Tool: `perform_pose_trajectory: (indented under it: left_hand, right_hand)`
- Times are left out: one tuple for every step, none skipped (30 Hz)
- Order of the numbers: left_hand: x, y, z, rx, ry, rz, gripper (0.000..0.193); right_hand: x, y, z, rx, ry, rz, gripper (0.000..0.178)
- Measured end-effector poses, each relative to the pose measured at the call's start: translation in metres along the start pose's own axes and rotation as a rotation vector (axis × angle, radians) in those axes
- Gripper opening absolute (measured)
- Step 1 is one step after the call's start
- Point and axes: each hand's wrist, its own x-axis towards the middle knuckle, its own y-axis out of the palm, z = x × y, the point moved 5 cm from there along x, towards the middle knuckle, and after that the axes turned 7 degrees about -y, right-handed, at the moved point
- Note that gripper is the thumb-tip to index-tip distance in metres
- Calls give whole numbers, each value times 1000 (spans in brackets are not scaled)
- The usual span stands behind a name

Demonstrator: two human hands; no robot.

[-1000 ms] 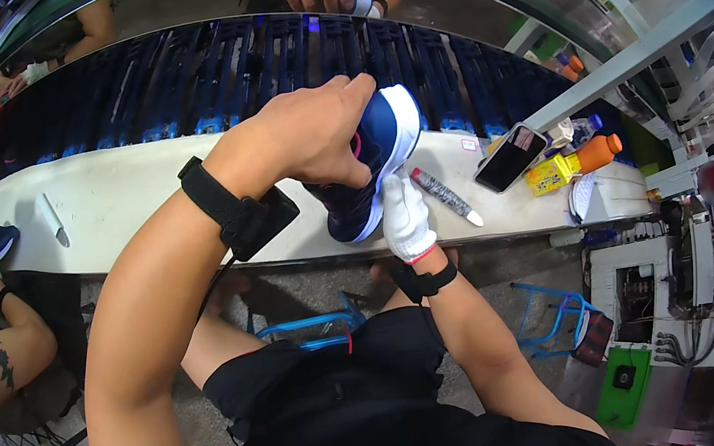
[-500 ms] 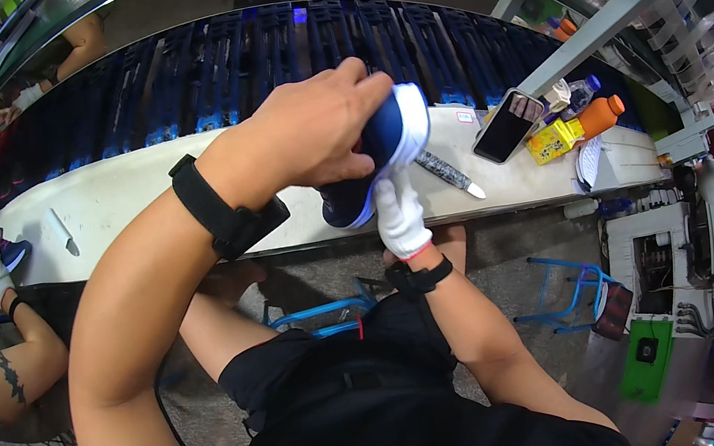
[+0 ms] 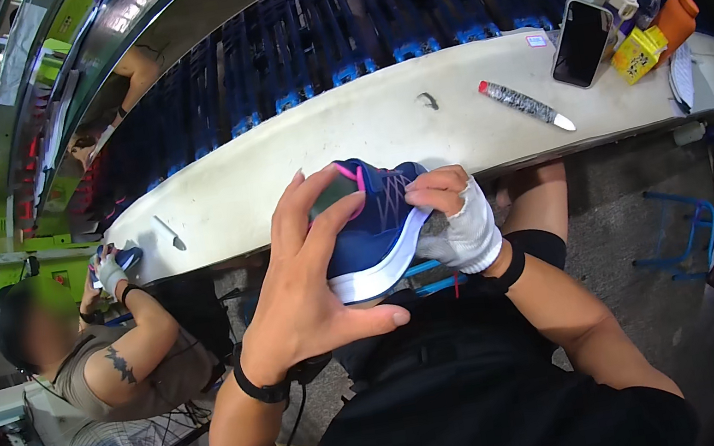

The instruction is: Manually checking and fitting shoe uppers to soles on a factory assembly line.

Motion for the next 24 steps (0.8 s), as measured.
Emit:
perform_pose_trajectory:
  left_hand:
    - [-4,3,1,10,-13,8,118]
    - [-7,3,1,-30,-44,-22,111]
    - [-11,1,3,-68,-76,-55,105]
    - [-16,3,4,-60,-90,-55,105]
    - [-20,6,6,-58,-108,-54,102]
    - [-24,7,9,-55,-123,-53,100]
    - [-28,9,11,-44,-133,-61,96]
    - [-32,11,14,-38,-142,-61,96]
    - [-37,13,18,-68,-184,-71,93]
    - [-41,15,23,-98,-225,-81,91]
    - [-43,18,25,-94,-234,-81,91]
    - [-46,21,24,-96,-223,-136,87]
    - [-49,23,23,-99,-212,-191,82]
    - [-53,27,23,-99,-222,-188,82]
    - [-55,29,23,-95,-232,-207,81]
    - [-56,31,23,-90,-242,-227,80]
    - [-57,33,22,-89,-250,-229,80]
    - [-58,34,22,-92,-253,-250,77]
    - [-60,34,23,-96,-256,-271,74]
    - [-62,34,25,-93,-263,-273,74]
    - [-64,35,28,-55,-250,-251,90]
    - [-67,36,32,-17,-237,-230,106]
    - [-69,39,37,-16,-244,-231,106]
    - [-70,41,44,-249,-238,-291,131]
  right_hand:
    - [-1,4,3,-22,-17,28,52]
    - [-1,4,2,-6,-12,26,52]
    - [0,5,0,39,-8,17,51]
    - [1,6,1,84,-5,11,50]
    - [1,9,2,112,5,16,51]
    - [3,11,4,125,5,14,51]
    - [6,14,3,188,24,18,52]
    - [8,16,3,249,43,22,53]
    - [10,19,4,291,54,40,54]
    - [12,18,4,300,55,40,54]
    - [14,19,4,294,66,89,56]
    - [14,18,6,286,82,141,57]
    - [14,19,7,286,140,145,57]
    - [11,19,9,294,146,149,57]
    - [10,19,9,296,152,149,57]
    - [10,19,9,298,157,150,57]
    - [9,20,7,310,163,139,56]
    - [10,22,6,318,163,141,56]
    - [11,23,6,307,127,138,55]
    - [13,24,6,296,90,133,53]
    - [13,26,5,302,91,136,53]
    - [13,27,5,279,66,129,53]
    - [13,28,6,256,40,122,53]
    - [13,30,6,264,37,126,53]
